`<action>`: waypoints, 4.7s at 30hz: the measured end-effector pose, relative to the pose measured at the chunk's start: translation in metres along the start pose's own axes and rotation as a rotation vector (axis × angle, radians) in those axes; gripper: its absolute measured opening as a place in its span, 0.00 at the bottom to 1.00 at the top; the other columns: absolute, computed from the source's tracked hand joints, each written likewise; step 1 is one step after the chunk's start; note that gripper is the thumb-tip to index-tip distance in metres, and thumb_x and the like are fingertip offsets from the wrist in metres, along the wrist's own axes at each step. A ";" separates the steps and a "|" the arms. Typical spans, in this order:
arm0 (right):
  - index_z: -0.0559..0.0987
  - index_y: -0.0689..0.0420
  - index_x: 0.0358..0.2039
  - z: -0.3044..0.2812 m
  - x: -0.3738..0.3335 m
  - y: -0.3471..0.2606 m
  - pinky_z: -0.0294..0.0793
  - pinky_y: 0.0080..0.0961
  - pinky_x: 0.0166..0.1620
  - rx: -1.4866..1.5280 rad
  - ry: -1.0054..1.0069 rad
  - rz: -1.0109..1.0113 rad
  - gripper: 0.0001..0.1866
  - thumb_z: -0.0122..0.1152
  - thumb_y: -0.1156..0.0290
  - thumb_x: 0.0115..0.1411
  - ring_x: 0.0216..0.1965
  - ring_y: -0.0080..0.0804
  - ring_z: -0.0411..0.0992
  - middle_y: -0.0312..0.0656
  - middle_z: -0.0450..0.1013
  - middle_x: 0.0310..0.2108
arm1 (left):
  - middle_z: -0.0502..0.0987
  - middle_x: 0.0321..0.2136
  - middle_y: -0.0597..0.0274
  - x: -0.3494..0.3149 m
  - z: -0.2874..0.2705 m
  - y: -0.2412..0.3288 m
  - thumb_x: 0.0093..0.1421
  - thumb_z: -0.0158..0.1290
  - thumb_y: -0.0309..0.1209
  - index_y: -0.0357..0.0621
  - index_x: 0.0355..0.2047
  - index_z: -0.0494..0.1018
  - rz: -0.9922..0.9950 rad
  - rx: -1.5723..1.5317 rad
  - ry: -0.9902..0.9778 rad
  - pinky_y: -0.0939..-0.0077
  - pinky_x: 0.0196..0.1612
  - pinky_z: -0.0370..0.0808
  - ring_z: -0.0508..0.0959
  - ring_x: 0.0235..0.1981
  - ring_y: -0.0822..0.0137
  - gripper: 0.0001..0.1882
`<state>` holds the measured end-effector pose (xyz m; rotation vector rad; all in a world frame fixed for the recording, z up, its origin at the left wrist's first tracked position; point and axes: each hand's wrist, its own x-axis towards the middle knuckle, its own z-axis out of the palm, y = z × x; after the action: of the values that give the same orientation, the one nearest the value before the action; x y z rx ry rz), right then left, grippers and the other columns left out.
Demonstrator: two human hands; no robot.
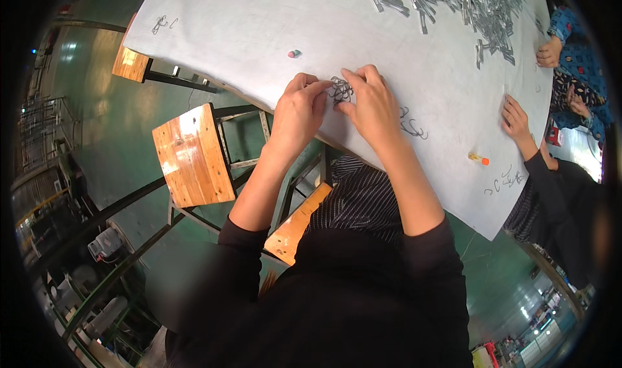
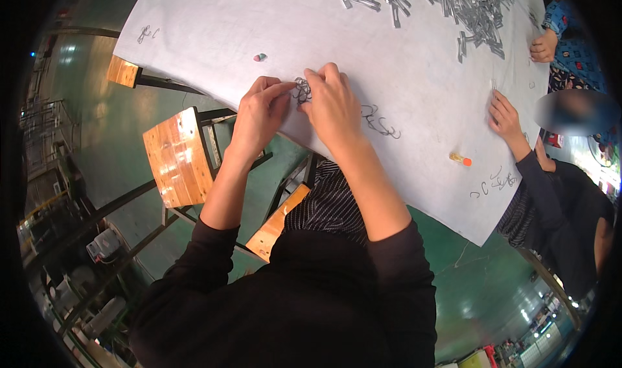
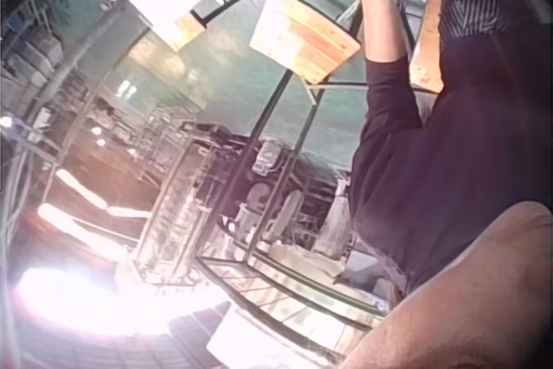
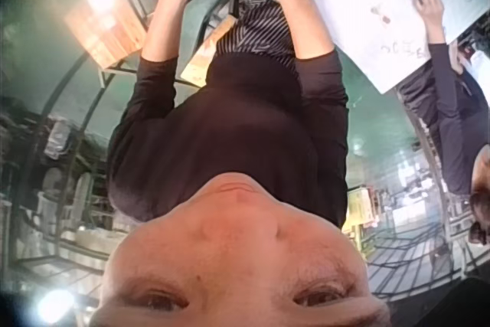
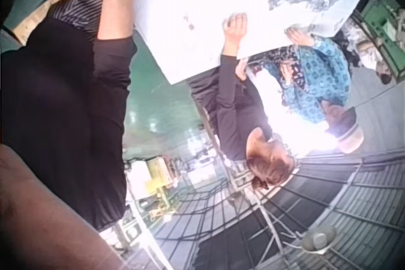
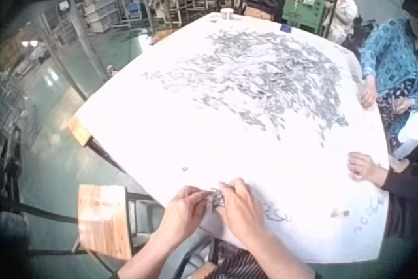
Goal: The person sits at a table and uses both hands to pick up small metal pieces and wire, arranging them into shapes on a white sheet. They occasionally stand to move around the workshop and return to the table to continue assembling the pieces.
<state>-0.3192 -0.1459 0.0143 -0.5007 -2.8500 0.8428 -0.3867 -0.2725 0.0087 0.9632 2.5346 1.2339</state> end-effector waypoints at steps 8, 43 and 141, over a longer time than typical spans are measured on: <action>0.77 0.55 0.35 0.002 0.016 0.015 0.69 0.29 0.34 0.115 0.008 -0.161 0.16 0.65 0.73 0.42 0.31 0.35 0.70 0.37 0.69 0.30 | 0.73 0.31 0.56 0.000 -0.002 -0.006 0.52 0.49 0.19 0.40 0.36 0.75 -0.031 -0.072 0.025 0.77 0.31 0.70 0.74 0.27 0.65 0.11; 0.74 0.61 0.24 -0.002 0.025 0.028 0.70 0.33 0.28 0.302 -0.054 0.093 0.05 0.58 0.73 0.49 0.22 0.39 0.71 0.46 0.72 0.21 | 0.71 0.28 0.59 0.003 0.019 -0.002 0.46 0.56 0.25 0.43 0.27 0.74 0.108 0.312 0.175 0.69 0.35 0.69 0.70 0.31 0.59 0.06; 0.73 0.58 0.34 -0.053 -0.007 0.052 0.65 0.14 0.32 1.358 -0.351 0.490 0.08 0.54 0.68 0.57 0.30 0.20 0.67 0.34 0.71 0.29 | 0.71 0.26 0.57 0.013 0.047 0.016 0.49 0.54 0.31 0.43 0.26 0.72 -0.055 0.392 0.231 0.64 0.33 0.67 0.71 0.31 0.57 0.06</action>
<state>-0.2868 -0.0807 0.0301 -0.8148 -1.6242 2.7169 -0.3702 -0.2271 -0.0079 0.8531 3.0390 0.8937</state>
